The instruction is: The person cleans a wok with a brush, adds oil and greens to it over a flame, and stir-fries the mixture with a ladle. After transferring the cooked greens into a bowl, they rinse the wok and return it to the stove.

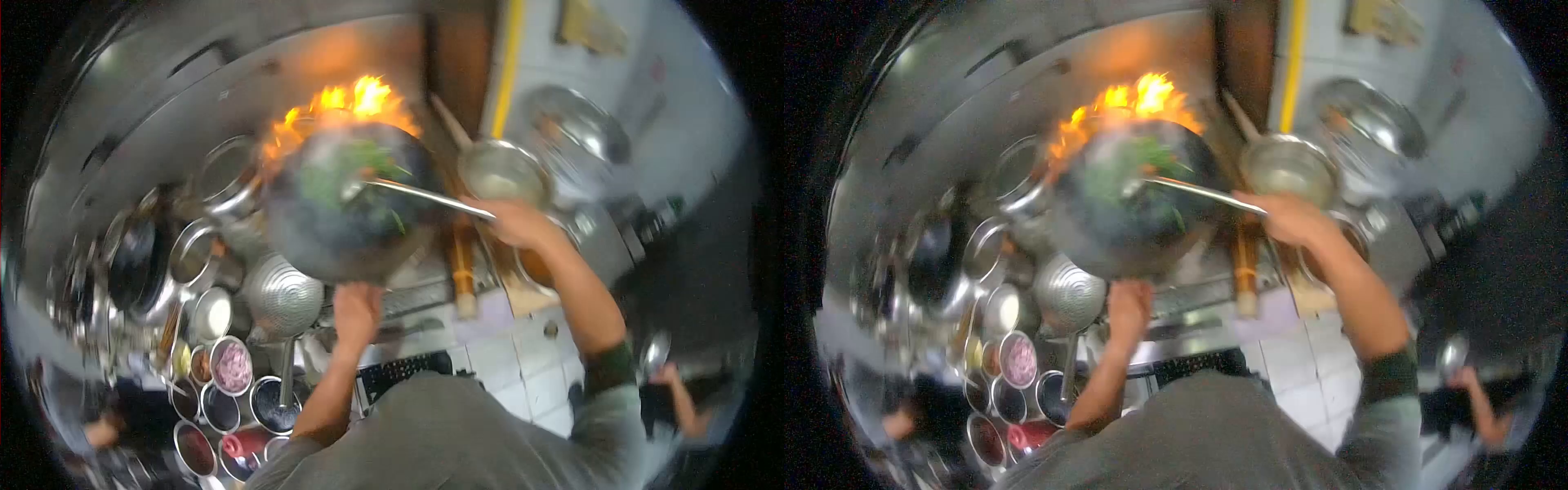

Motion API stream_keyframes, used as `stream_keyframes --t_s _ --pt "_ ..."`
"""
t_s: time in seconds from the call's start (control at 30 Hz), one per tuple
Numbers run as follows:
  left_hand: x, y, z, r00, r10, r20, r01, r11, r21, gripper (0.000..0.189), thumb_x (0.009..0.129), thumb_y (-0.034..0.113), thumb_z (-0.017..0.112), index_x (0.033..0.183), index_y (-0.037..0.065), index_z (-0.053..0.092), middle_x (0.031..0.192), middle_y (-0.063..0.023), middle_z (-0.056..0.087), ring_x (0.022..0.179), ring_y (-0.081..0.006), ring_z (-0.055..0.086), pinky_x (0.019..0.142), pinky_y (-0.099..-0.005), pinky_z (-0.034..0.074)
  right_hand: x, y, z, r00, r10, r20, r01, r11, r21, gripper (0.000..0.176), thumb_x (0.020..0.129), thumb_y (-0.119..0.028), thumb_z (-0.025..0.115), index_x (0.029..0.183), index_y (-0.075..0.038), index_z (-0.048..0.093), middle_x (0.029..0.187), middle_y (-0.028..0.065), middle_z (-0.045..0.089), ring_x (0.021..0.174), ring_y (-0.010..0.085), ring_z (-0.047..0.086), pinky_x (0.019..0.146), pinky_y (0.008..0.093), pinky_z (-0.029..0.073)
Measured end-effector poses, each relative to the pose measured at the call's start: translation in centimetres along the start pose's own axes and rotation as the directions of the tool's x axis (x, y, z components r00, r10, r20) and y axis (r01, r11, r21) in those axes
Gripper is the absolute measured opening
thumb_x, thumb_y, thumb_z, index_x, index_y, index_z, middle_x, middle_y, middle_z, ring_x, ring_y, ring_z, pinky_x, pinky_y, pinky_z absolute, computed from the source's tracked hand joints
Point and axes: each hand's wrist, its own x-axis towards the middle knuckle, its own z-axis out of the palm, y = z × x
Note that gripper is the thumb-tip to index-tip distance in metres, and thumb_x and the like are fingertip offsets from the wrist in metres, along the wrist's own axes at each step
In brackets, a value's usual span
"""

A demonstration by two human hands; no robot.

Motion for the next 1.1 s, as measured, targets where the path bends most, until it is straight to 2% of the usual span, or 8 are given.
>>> stream_keyframes --t_s 0.1,0.2,0.33,0.5,0.63,0.9,1.0,1.1 --pt "2.0 3.8 -4.7 0.99 0.024 -0.136 -0.027 0.999 -0.026 0.011 0.087 0.016 0.07 0.086 0.006 0.065 0.087 -0.0155 0.061 0.084 -0.0391 0.056 0.075 -0.0493 0.043 -2.5 3.1 -2.2 0.924 -0.359 -0.128 0.362 0.932 0.001 0.072 0.083 0.005 0.052 0.144 -0.031 0.055 0.126 0.0217 0.065 0.117 0.0386 0.063 0.099 0.045 0.05" --pt "5.8 4.6 -6.7 0.993 -0.027 -0.119 0.016 0.995 -0.097 0.011 0.088 0.012 0.07 0.091 0.002 0.065 0.087 -0.0166 0.059 0.086 -0.039 0.055 0.076 -0.0492 0.044 -1.2 2.9 -3.4 0.961 -0.251 0.116 0.234 0.961 0.146 0.072 0.083 0.006 0.053 0.144 -0.033 0.055 0.124 0.0215 0.066 0.114 0.0393 0.063 0.098 0.045 0.05" --pt "3.8 -0.2 -0.4 0.989 -0.067 -0.133 0.066 0.998 -0.008 0.015 0.088 0.021 0.069 0.086 0.007 0.065 0.088 -0.015 0.059 0.089 -0.0375 0.055 0.076 -0.0483 0.045 2.0 -3.0 -0.1 0.995 0.096 0.024 -0.095 0.993 -0.067 0.074 0.082 0.007 0.054 0.143 -0.035 0.056 0.118 0.025 0.066 0.107 0.0426 0.064 0.093 0.0456 0.052" --pt "0.3 3.1 -4.4 0.991 -0.01 -0.135 -0.005 0.994 -0.111 0.011 0.085 0.013 0.07 0.086 0.004 0.064 0.091 -0.0173 0.058 0.091 -0.0397 0.055 0.078 -0.0497 0.044 -1.1 3.6 -1.9 0.919 -0.31 -0.245 0.331 0.943 0.049 0.065 0.084 0.005 0.059 0.144 -0.02 0.057 0.127 0.0205 0.067 0.111 0.0331 0.068 0.096 0.0395 0.052" --pt "5.0 2.1 -3.5 0.985 -0.061 -0.161 0.056 0.998 -0.033 0.013 0.086 0.014 0.073 0.091 0.004 0.067 0.089 -0.014 0.058 0.089 -0.0362 0.056 0.077 -0.0462 0.046 0.9 2.9 0.3 0.986 -0.083 -0.145 0.131 0.921 0.366 0.061 0.087 0.003 0.059 0.144 -0.019 0.057 0.126 0.0191 0.068 0.109 0.0286 0.068 0.098 0.0363 0.05" --pt "5.9 1.0 -0.1 0.991 -0.075 -0.111 0.077 0.997 0.013 0.018 0.088 0.021 0.073 0.09 0.004 0.067 0.086 -0.0142 0.059 0.085 -0.0362 0.057 0.074 -0.0483 0.046 4.0 3.1 0.3 0.989 0.074 0.125 -0.083 0.994 0.067 0.064 0.083 -0.001 0.06 0.143 -0.025 0.058 0.128 0.0231 0.065 0.118 0.0376 0.063 0.101 0.0408 0.048" --pt "5.8 3.2 -1.3 0.997 -0.021 -0.08 0.024 0.999 0.03 0.02 0.088 0.02 0.073 0.088 0.003 0.063 0.079 -0.0174 0.055 0.08 -0.0387 0.053 0.071 -0.049 0.042 4.4 3.1 -1.9 0.997 -0.044 0.062 0.043 0.999 0.025 0.066 0.083 0.001 0.058 0.144 -0.024 0.057 0.13 0.0226 0.064 0.119 0.0347 0.064 0.1 0.0395 0.049" --pt "6.4 8.9 -5.1 0.972 -0.121 -0.201 0.118 0.993 -0.027 0.017 0.089 0.017 0.071 0.087 0.003 0.062 0.083 -0.0175 0.054 0.081 -0.0386 0.052 0.074 -0.0479 0.041 5.5 9.6 -3.4 0.894 -0.435 0.113 0.338 0.816 0.468 0.066 0.083 0.0 0.056 0.145 -0.024 0.056 0.121 0.0255 0.067 0.111 0.0357 0.067 0.096 0.0418 0.05"
